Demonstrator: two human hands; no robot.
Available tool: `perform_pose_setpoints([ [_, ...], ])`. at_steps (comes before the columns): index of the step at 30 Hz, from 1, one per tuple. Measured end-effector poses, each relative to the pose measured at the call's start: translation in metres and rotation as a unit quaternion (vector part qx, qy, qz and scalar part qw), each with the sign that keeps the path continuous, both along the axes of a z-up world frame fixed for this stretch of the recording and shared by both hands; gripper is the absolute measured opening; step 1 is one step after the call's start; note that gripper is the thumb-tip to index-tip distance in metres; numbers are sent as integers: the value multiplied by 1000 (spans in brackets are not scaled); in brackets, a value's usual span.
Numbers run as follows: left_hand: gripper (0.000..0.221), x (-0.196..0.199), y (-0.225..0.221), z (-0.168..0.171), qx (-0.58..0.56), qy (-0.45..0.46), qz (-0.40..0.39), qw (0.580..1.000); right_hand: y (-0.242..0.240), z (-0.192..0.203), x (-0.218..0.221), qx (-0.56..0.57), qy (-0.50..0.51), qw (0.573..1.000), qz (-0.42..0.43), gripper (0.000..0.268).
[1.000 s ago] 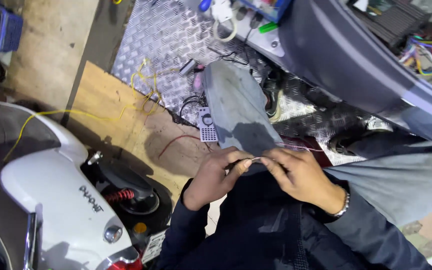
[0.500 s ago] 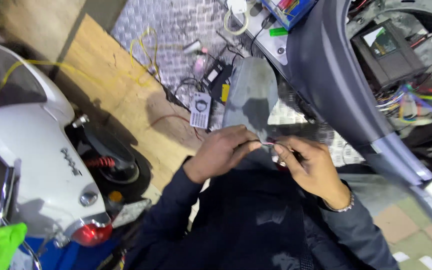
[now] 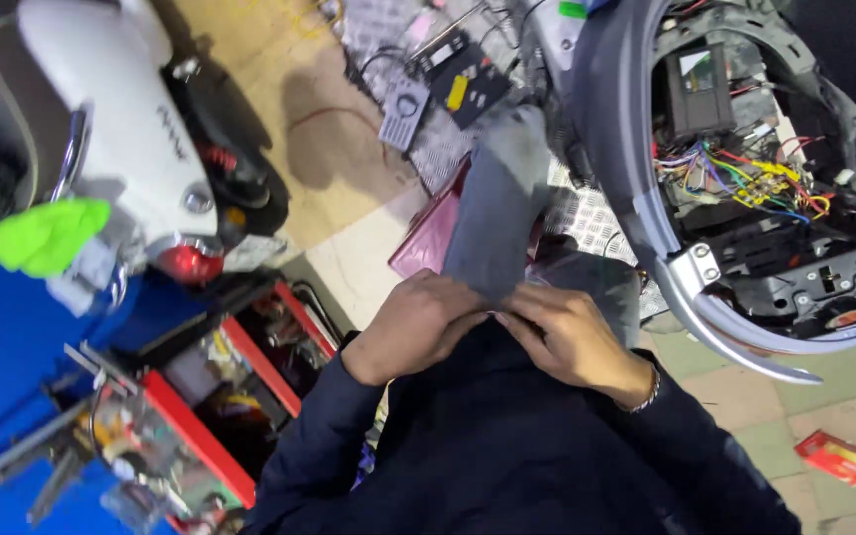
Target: Installing and wiring an electrical controller into a scooter, including stripping wires, connecting plugs, and securing with zip ties.
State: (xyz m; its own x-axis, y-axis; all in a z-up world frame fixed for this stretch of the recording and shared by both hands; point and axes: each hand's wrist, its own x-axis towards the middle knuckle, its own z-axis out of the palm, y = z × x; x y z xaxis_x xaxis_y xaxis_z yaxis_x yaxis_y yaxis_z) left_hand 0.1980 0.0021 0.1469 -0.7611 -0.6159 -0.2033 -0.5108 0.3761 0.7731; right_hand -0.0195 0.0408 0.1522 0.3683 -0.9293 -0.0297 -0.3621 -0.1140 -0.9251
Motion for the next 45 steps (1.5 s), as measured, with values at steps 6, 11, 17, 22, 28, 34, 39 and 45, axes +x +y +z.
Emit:
perform_pose_setpoints([
  [6,13,43,28,27,80,76,194,975,-7,11,13,-8,-12,1000,19,6],
  [11,9,69,-13,27,104,133,227,959,-56,18,35,8,-29,998,46,7],
  [17,9,135,-93,13,119,147,172,967,-124,0,103,24,-27,999,21,12],
  [22,16,257,-191,-35,91,141,142,976,-207,-53,224,58,-25,997,47,6],
  [28,21,337,-228,-47,100,35,153,982,-265,-64,330,121,76,985,96,14],
  [34,18,378,-297,-26,40,-7,156,987,-351,-44,365,119,73,983,122,14],
  [39,14,397,-399,5,153,-20,188,970,-442,-45,342,69,65,994,57,21],
  [45,13,378,-556,-45,191,-41,300,934,-597,-163,292,-121,242,940,-209,28],
])
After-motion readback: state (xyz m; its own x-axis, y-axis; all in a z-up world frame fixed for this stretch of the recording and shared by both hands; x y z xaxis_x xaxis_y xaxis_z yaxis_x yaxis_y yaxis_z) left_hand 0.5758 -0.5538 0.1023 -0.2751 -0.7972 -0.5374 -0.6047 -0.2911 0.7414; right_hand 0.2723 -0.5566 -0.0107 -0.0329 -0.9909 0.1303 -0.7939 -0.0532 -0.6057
